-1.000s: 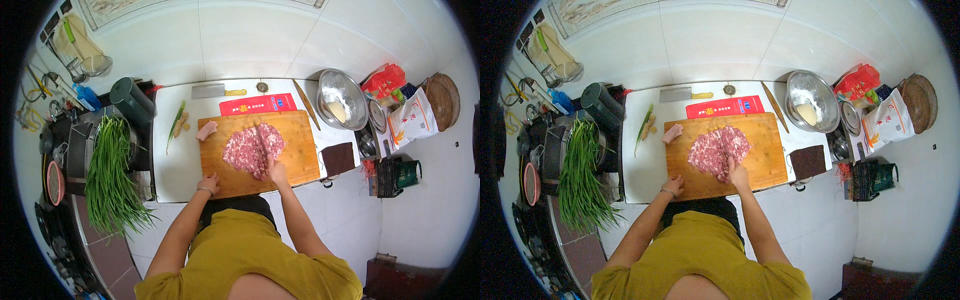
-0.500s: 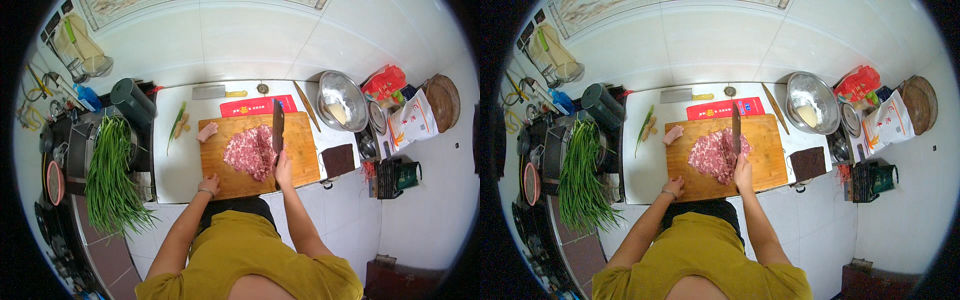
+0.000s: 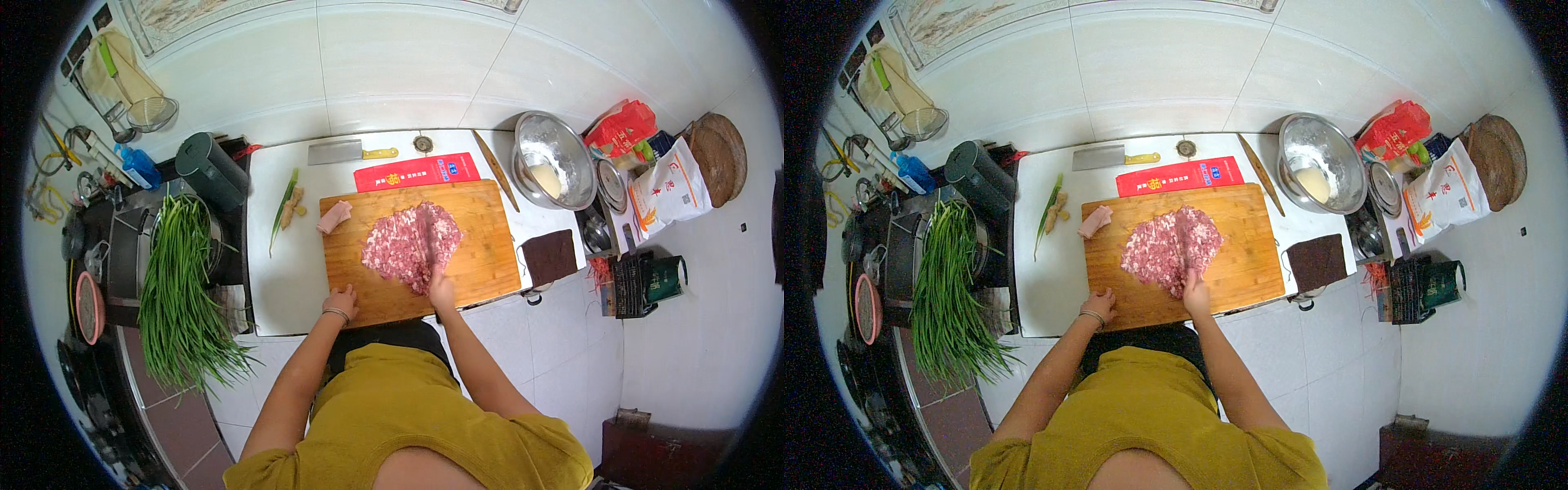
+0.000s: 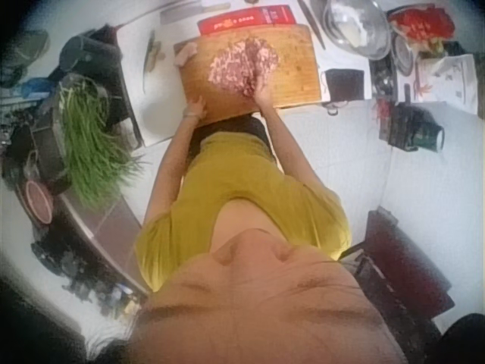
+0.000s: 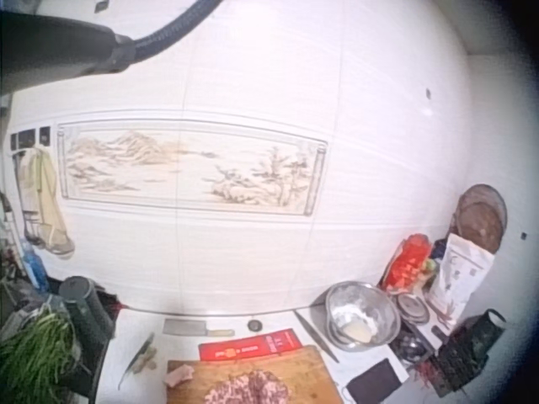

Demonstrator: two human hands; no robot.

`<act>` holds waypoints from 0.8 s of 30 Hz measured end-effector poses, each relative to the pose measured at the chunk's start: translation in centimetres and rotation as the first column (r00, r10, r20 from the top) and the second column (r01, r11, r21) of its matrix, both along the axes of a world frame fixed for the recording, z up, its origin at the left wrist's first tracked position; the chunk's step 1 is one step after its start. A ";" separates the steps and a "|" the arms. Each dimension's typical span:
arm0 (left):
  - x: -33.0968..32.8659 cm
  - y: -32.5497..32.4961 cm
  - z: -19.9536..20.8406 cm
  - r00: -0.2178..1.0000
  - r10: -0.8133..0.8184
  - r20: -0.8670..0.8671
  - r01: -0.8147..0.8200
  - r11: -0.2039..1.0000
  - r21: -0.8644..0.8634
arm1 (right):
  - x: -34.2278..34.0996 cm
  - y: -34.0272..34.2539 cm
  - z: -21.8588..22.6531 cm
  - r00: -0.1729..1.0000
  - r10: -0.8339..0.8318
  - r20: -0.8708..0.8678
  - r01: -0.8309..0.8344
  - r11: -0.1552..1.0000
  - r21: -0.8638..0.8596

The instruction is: The person uses a cleaver to chop a piece of raw meat on a wooden cutting board. They repeatedly slice and mince the meat into smaller pieces, occasionally gathering the meat back into a pile to continue chopping.

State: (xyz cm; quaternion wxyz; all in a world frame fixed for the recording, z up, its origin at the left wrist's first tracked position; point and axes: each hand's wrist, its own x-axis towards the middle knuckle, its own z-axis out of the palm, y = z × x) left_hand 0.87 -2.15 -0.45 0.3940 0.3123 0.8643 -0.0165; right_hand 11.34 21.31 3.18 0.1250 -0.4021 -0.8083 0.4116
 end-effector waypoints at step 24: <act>-0.3 -0.6 -2.2 0.991 -0.115 -0.067 0.116 0.993 0.004 | 2.3 -0.5 -3.9 0.978 0.188 0.095 -0.195 0.978 0.069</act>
